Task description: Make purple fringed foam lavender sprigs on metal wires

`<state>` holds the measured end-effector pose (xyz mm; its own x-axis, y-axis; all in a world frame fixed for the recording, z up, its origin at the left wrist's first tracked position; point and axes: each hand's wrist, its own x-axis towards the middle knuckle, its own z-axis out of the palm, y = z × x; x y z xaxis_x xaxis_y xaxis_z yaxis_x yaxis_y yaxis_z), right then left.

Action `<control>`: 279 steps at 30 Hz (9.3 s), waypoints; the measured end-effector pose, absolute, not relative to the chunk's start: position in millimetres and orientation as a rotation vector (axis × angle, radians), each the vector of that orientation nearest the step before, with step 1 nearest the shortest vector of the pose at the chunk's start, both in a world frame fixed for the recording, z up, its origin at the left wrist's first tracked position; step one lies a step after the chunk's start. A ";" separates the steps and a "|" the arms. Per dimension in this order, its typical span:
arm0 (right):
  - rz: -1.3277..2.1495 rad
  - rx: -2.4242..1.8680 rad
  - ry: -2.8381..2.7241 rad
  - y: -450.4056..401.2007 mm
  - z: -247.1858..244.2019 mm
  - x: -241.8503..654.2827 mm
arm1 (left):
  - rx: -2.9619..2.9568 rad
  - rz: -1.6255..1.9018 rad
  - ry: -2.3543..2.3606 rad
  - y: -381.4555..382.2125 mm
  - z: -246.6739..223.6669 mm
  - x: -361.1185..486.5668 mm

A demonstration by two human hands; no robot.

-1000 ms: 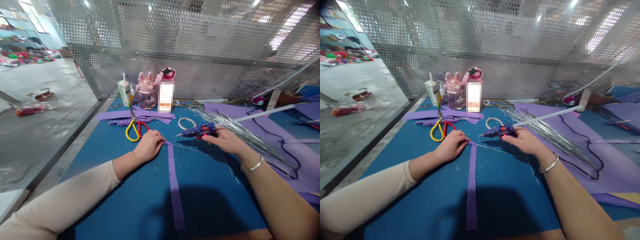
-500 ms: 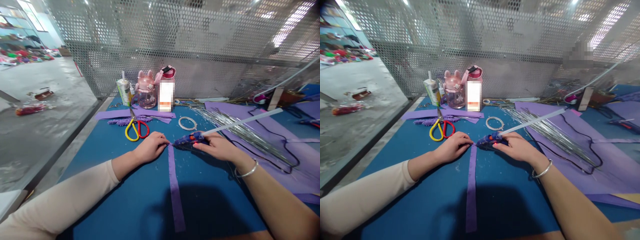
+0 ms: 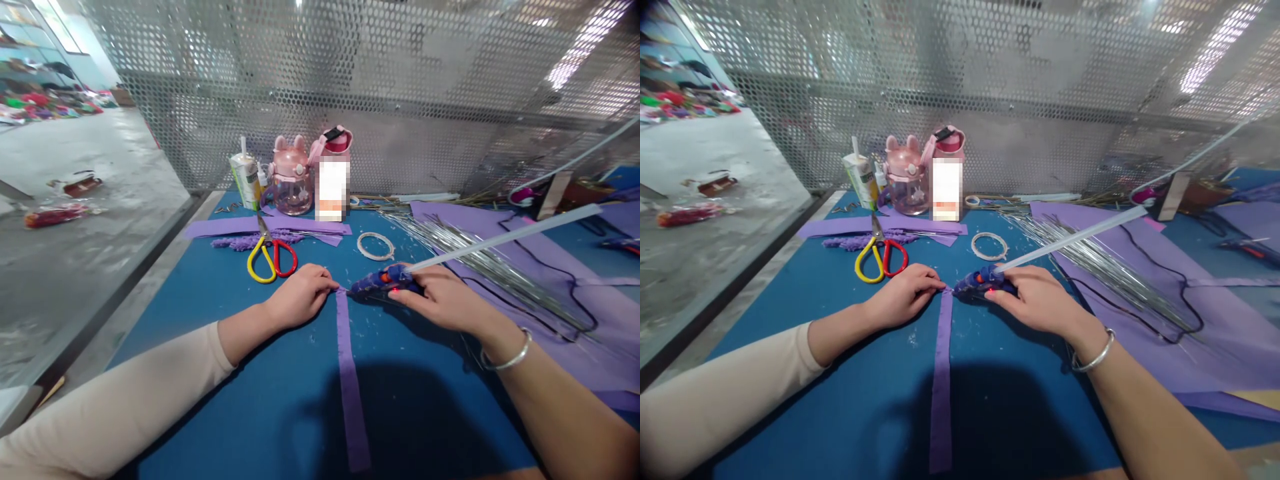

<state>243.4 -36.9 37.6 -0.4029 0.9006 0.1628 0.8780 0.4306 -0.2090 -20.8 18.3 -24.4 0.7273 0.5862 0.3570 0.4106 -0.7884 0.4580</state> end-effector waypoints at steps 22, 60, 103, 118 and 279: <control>0.055 -1.613 -2.516 -37.1 34.9 235.3 | 2.615 0.657 0.772 17.3 -21.8 -20.0; -0.067 -1.608 -2.233 34.0 -30.9 295.8 | 2.686 0.580 0.926 16.3 -22.5 -18.4; 0.915 -1.157 -1.829 -50.9 9.8 173.3 | 1.098 0.375 0.535 -9.2 -2.3 -11.6; 0.856 -1.219 -1.828 -54.4 13.2 178.5 | 2.083 0.722 0.721 -21.4 9.4 -13.9; 0.834 -1.458 -1.659 -49.5 8.6 188.9 | 1.963 0.849 0.953 -8.3 -17.3 -19.5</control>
